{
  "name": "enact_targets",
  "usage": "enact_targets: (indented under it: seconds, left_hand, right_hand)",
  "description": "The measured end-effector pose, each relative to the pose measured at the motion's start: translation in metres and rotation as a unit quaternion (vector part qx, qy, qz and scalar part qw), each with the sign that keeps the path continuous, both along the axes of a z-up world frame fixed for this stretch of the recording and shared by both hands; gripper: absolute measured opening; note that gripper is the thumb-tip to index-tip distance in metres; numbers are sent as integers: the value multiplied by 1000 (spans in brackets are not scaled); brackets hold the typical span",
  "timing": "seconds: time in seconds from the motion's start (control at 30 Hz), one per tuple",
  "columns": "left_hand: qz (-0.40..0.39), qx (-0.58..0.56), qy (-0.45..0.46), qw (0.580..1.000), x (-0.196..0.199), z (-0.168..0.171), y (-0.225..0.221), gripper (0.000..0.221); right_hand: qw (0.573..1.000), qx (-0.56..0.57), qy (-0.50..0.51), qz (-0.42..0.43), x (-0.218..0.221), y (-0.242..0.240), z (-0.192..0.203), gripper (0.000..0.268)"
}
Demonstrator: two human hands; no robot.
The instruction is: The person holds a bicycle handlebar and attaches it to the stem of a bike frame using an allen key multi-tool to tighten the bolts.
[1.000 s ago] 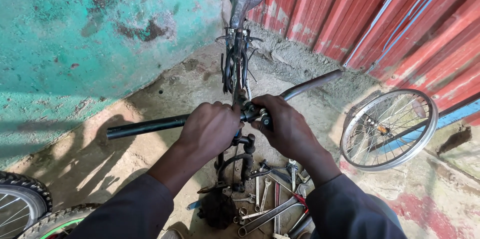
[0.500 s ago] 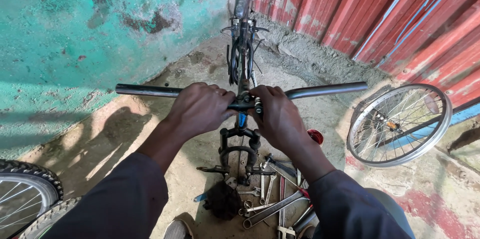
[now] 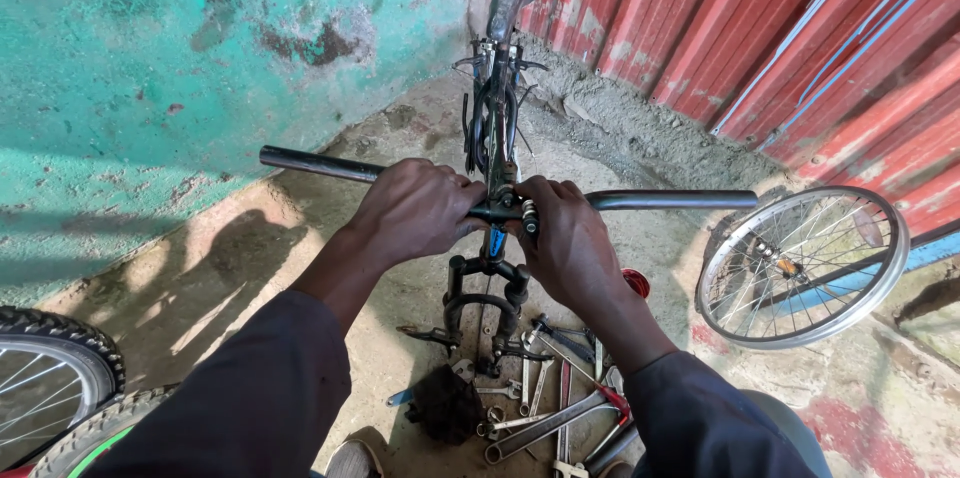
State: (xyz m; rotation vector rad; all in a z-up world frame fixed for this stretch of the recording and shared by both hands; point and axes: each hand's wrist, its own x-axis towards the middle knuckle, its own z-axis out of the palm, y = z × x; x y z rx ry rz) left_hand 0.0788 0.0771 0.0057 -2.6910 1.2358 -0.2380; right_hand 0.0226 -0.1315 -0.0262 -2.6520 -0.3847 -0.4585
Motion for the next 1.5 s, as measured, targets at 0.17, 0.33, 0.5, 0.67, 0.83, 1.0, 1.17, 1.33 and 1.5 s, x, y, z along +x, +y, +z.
enact_targets:
  seconds: [0.17, 0.33, 0.5, 0.67, 0.83, 1.0, 1.17, 1.33, 1.5]
  left_hand:
    - [-2, -17, 0, 1000, 5, -12, 0, 39]
    - [-6, -14, 7, 1000, 5, -6, 1, 39]
    - [-7, -40, -12, 999, 11, -18, -2, 36]
    - [-12, -58, -24, 998, 10, -23, -2, 36]
    - [-32, -79, -17, 996, 8, -13, -1, 35]
    - [-17, -75, -29, 997, 9, -19, 0, 35]
    - [-23, -61, -124, 990, 24, -51, -5, 41]
    - [-155, -92, -268, 946, 1, -93, 6, 58]
    - [-151, -85, -76, 982, -26, -183, 31, 13]
  right_hand:
    - [1000, 10, -18, 11, 0, -1, -4, 35]
    - [1000, 11, -15, 15, 5, -2, -3, 36]
    - [999, 16, -33, 15, 2, 0, -2, 34]
    - [998, 20, -60, 23, 6, -8, -17, 35]
    - [976, 64, -209, 9, -40, 29, 0, 15]
    - [973, 135, -167, 87, -54, 47, -40, 13]
    - [979, 78, 180, 50, -58, 62, -134, 7]
    - [924, 118, 348, -109, -30, 21, -246, 6]
    - [928, 19, 369, -55, -36, 3, -240, 22]
